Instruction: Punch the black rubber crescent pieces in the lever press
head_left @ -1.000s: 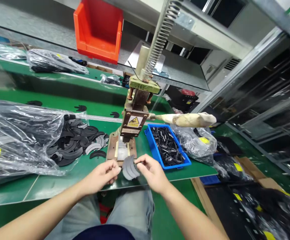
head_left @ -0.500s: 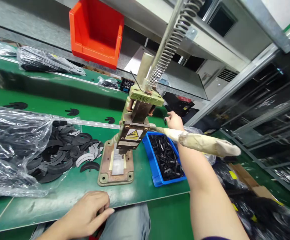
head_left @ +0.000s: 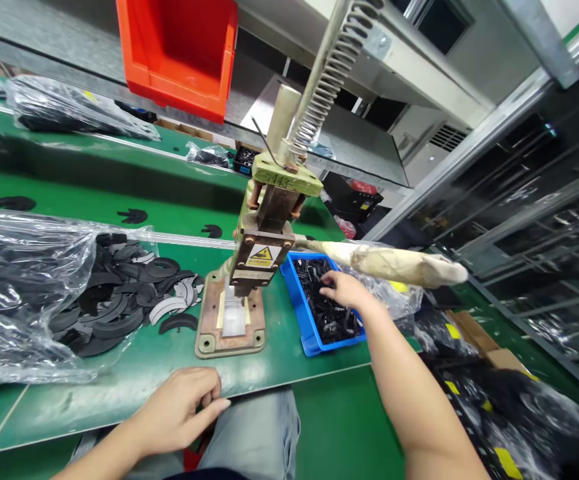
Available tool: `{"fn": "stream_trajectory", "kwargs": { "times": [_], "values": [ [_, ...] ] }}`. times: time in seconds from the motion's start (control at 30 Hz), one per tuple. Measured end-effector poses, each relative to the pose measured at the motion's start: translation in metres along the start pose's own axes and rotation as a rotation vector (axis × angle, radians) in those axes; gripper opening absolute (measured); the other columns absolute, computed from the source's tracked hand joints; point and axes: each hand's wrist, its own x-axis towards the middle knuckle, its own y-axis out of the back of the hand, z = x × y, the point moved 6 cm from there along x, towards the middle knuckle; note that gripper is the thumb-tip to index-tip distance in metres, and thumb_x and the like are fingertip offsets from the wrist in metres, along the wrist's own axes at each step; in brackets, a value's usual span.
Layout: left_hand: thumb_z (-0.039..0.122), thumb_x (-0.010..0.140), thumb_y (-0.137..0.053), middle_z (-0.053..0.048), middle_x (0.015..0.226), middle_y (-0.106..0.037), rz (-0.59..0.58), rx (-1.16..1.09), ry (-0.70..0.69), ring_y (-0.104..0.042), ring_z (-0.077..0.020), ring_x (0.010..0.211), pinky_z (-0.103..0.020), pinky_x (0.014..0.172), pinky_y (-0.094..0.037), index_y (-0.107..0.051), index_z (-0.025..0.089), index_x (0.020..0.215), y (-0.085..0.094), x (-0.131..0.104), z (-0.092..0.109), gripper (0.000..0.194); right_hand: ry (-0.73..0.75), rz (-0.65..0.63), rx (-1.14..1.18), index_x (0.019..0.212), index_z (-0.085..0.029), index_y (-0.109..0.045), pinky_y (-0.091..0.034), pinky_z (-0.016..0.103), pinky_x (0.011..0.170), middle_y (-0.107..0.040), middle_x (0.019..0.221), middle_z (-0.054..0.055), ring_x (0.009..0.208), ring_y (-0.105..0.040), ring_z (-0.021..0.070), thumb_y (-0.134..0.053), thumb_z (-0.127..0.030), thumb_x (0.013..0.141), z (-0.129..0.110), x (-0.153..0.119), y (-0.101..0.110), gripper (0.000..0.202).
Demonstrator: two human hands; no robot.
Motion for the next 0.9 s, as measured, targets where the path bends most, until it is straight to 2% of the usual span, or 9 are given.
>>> {"fn": "stream_trajectory", "kwargs": {
  "times": [0.03, 0.1, 0.27, 0.63, 0.9],
  "values": [
    [0.043, 0.104, -0.053, -0.001, 0.076, -0.066, -0.008, 0.002, 0.003, -0.062, -0.0187, 0.071, -0.030, 0.066, -0.041, -0.056, 0.023, 0.084, 0.000, 0.000, 0.000, 0.028, 0.010, -0.104, -0.039, 0.122, -0.018, -0.066, -0.062, 0.042, 0.095, -0.070, 0.123, 0.008, 0.107, -0.069, 0.0189, -0.066, -0.045, 0.098, -0.001, -0.013, -0.012, 0.037],
    [0.044, 0.104, -0.053, -0.001, 0.076, -0.065, -0.022, 0.012, 0.009, -0.062, -0.0187, 0.072, -0.030, 0.067, -0.041, -0.056, 0.023, 0.085, -0.001, 0.000, 0.000, 0.029, 0.020, -0.212, -0.078, 0.123, -0.018, -0.066, -0.060, 0.045, 0.100, -0.070, 0.125, 0.008, 0.111, -0.069, 0.0204, -0.068, -0.045, 0.097, -0.005, -0.034, -0.030, 0.038],
    [0.045, 0.105, -0.054, -0.001, 0.075, -0.065, -0.019, 0.027, 0.016, -0.061, -0.0179, 0.070, -0.030, 0.067, -0.041, -0.057, 0.023, 0.086, -0.005, -0.003, -0.003, 0.029, 0.001, -0.222, -0.156, 0.128, -0.019, -0.064, -0.059, 0.047, 0.103, -0.067, 0.131, 0.009, 0.117, -0.067, 0.0221, -0.065, -0.044, 0.099, -0.016, -0.049, -0.048, 0.039],
    [0.051, 0.106, -0.052, -0.001, 0.076, -0.066, 0.003, 0.018, 0.046, -0.059, -0.0164, 0.070, -0.028, 0.067, -0.041, -0.058, 0.022, 0.086, -0.009, -0.005, -0.007, 0.035, -0.071, -0.194, -0.215, 0.131, -0.018, -0.063, -0.059, 0.048, 0.103, -0.066, 0.134, 0.010, 0.119, -0.066, 0.0231, -0.066, -0.045, 0.098, -0.015, -0.049, -0.048, 0.042],
    [0.050, 0.105, -0.053, 0.000, 0.076, -0.065, 0.014, -0.003, 0.050, -0.059, -0.0161, 0.069, -0.028, 0.067, -0.041, -0.057, 0.022, 0.086, -0.008, -0.006, -0.007, 0.035, -0.123, -0.087, -0.083, 0.126, -0.019, -0.065, -0.059, 0.046, 0.102, -0.068, 0.130, 0.009, 0.116, -0.067, 0.0215, -0.064, -0.044, 0.099, -0.001, -0.053, -0.036, 0.037]
  ]
}}
